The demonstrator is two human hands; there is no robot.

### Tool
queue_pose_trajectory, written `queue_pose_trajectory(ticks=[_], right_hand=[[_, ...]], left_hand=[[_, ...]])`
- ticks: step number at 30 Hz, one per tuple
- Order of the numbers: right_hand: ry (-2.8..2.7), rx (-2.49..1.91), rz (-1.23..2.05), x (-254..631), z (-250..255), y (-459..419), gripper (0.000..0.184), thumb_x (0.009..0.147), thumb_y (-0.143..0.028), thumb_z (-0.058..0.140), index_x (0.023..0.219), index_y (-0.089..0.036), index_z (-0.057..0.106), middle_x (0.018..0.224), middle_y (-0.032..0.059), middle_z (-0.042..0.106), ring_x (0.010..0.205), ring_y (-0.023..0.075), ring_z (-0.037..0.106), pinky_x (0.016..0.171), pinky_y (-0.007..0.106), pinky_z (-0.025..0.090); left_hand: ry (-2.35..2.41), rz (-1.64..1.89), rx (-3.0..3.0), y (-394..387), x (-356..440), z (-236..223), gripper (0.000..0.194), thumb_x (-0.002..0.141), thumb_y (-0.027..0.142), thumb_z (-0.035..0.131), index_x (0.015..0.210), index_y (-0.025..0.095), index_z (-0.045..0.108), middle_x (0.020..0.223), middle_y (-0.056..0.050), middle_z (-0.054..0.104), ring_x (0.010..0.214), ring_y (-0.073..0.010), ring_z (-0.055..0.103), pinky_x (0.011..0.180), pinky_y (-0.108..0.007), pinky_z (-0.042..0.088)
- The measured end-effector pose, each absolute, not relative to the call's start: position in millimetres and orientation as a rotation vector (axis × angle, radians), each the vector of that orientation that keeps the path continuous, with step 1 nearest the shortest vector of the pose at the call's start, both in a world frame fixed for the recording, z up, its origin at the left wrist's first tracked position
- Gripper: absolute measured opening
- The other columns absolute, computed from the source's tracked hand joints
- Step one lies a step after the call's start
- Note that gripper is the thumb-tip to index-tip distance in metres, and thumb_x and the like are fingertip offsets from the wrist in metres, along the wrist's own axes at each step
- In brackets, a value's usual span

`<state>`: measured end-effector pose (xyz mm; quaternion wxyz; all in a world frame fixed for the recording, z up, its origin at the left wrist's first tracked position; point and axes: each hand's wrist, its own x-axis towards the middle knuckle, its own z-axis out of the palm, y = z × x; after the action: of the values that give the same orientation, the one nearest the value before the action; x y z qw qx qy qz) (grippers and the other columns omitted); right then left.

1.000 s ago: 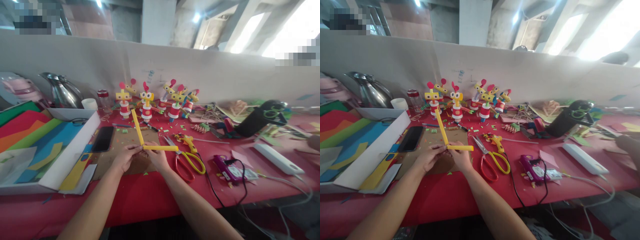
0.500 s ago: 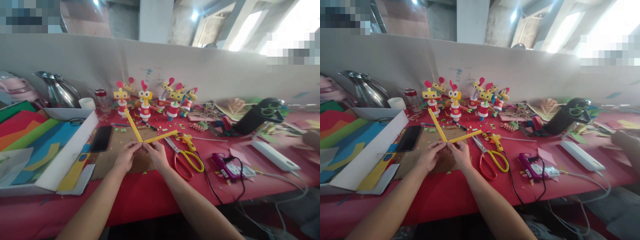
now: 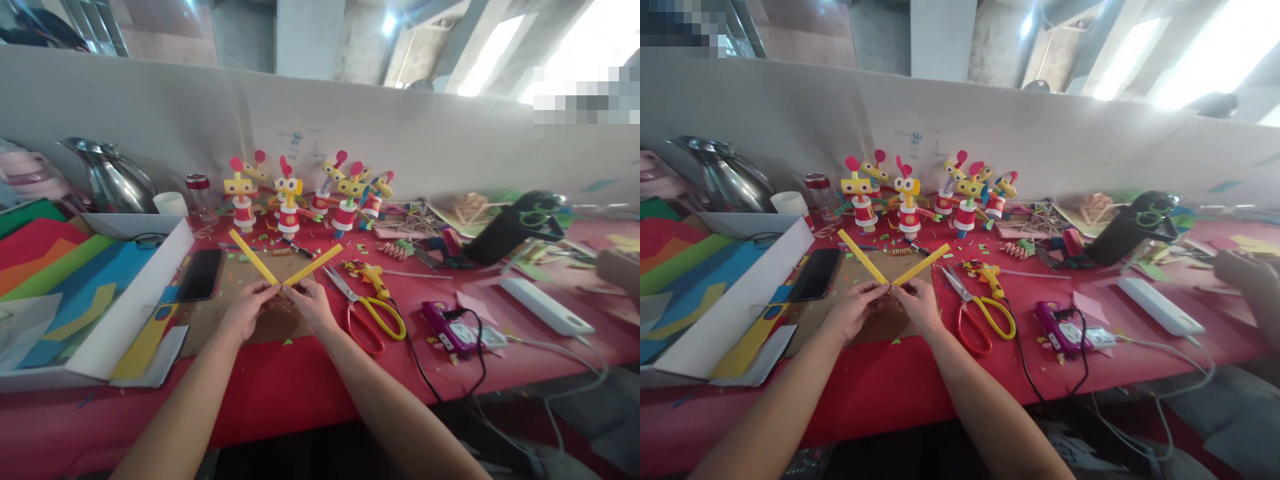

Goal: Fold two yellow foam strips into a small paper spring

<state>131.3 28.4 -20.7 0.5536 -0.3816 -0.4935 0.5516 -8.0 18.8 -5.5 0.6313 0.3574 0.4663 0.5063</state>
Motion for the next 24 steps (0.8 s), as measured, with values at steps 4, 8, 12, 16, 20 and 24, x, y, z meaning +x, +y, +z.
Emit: queue_pose_trajectory(ticks=[4,8,12,16,20,24], right_hand=[[-1.149,-0.894,1.335,130,-21,28,0.024,0.067,-0.033,0.070,0.085,-0.018,0.071,0.071,0.0012,0.066,0.062,0.0139,0.056,0.056,0.024,0.041],[-1.174,-0.940,1.257,130,-18,26,0.021,0.071,-0.037,0.066,0.071,-0.017,0.070,0.066,0.0002,0.064,0.061,0.0132,0.054,0.056,0.024,0.039],[-1.156,-0.928,1.224,130,-19,27,0.023,0.072,-0.037,0.066,0.062,-0.017,0.065,0.060,-0.0025,0.057,0.056,0.0108,0.047,0.054,0.024,0.034],[-0.938,-0.953,1.212,137,-17,34,0.027,0.070,-0.038,0.069,0.056,-0.016,0.059,0.052,-0.0050,0.047,0.050,0.0079,0.037,0.049,0.024,0.027],[-0.816,-0.887,1.247,142,-12,36,0.023,0.070,-0.040,0.069,0.069,-0.017,0.066,0.061,-0.0027,0.054,0.056,0.0087,0.045,0.053,0.022,0.033],[-1.050,-0.814,1.370,134,-16,31,0.028,0.064,-0.037,0.075,0.085,-0.020,0.068,0.075,-0.0004,0.063,0.066,0.0123,0.055,0.063,0.025,0.043]], left_hand=[[1.121,1.201,0.880,19,-6,-9,0.034,0.052,0.038,0.082,0.070,0.014,0.067,0.065,0.000,0.063,0.062,-0.0102,0.055,0.054,-0.019,0.038],[1.128,1.220,0.923,18,-1,-12,0.037,0.052,0.043,0.081,0.068,0.014,0.064,0.063,0.001,0.060,0.061,-0.0113,0.054,0.058,-0.021,0.041],[1.130,1.262,0.927,19,4,-13,0.043,0.049,0.049,0.080,0.068,0.015,0.062,0.061,0.001,0.060,0.060,-0.0120,0.055,0.059,-0.024,0.043],[1.236,1.289,0.923,21,4,-16,0.045,0.044,0.050,0.080,0.067,0.015,0.062,0.060,0.001,0.060,0.058,-0.0133,0.056,0.057,-0.025,0.042],[1.272,1.317,0.925,22,1,-18,0.043,0.044,0.049,0.081,0.063,0.015,0.062,0.058,0.000,0.060,0.057,-0.0131,0.055,0.056,-0.024,0.040],[1.166,1.372,0.871,23,-2,-20,0.038,0.049,0.045,0.081,0.065,0.015,0.064,0.060,0.000,0.061,0.058,-0.0117,0.053,0.058,-0.023,0.039]])
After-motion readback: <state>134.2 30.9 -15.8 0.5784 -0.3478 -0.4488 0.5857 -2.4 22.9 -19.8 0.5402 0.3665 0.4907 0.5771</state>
